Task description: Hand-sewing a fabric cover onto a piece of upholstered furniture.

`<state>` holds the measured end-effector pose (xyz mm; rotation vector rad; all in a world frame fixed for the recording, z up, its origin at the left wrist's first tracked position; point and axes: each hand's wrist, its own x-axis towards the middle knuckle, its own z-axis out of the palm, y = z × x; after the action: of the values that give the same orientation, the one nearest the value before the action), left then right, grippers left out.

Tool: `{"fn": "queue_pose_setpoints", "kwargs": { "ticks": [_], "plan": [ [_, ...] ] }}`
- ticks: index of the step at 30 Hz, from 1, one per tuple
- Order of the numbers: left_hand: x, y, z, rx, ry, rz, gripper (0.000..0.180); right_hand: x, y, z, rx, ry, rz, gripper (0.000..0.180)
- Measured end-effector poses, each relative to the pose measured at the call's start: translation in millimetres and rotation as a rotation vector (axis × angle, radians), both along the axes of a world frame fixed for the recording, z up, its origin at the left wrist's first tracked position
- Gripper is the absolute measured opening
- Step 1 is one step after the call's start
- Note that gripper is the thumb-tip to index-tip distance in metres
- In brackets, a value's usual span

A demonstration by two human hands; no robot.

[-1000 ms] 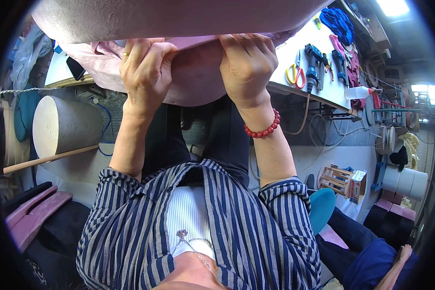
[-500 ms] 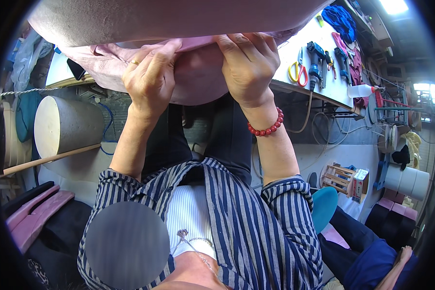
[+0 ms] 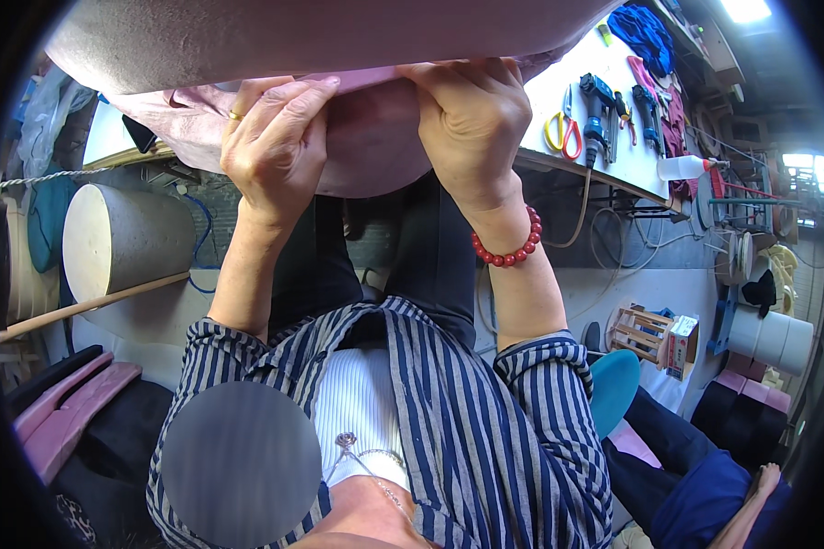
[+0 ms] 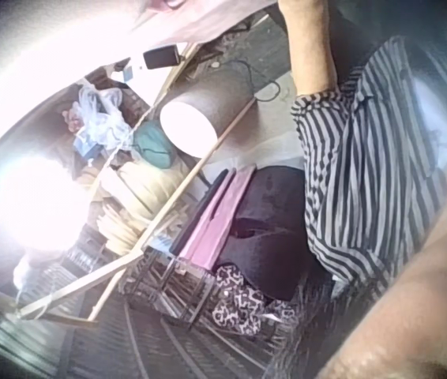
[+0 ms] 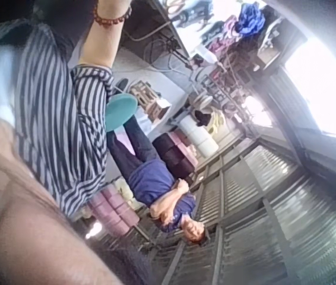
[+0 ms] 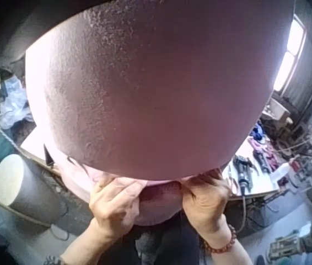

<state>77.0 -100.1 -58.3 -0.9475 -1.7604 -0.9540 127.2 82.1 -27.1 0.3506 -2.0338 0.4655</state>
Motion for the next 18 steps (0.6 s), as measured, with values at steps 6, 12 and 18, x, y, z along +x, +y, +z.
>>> {"fn": "queue_pose_setpoints", "kwargs": {
  "ticks": [6,12,18],
  "plan": [
    [1.2,-2.1,-1.2,-0.049,-0.036,-0.005,0.038,9.4,-6.5,7.1,-0.081,-0.167,-0.009,0.020],
    [2.1,-1.3,1.3,-0.113,-0.087,-0.008,0.041,18.0,-9.5,6.8,-0.021,-0.147,-0.053,0.020],
    [2.5,0.9,3.2,-0.094,-0.086,-0.027,0.037,48.9,-11.8,-1.2,-0.096,0.018,-0.139,0.012]
  ]
}}
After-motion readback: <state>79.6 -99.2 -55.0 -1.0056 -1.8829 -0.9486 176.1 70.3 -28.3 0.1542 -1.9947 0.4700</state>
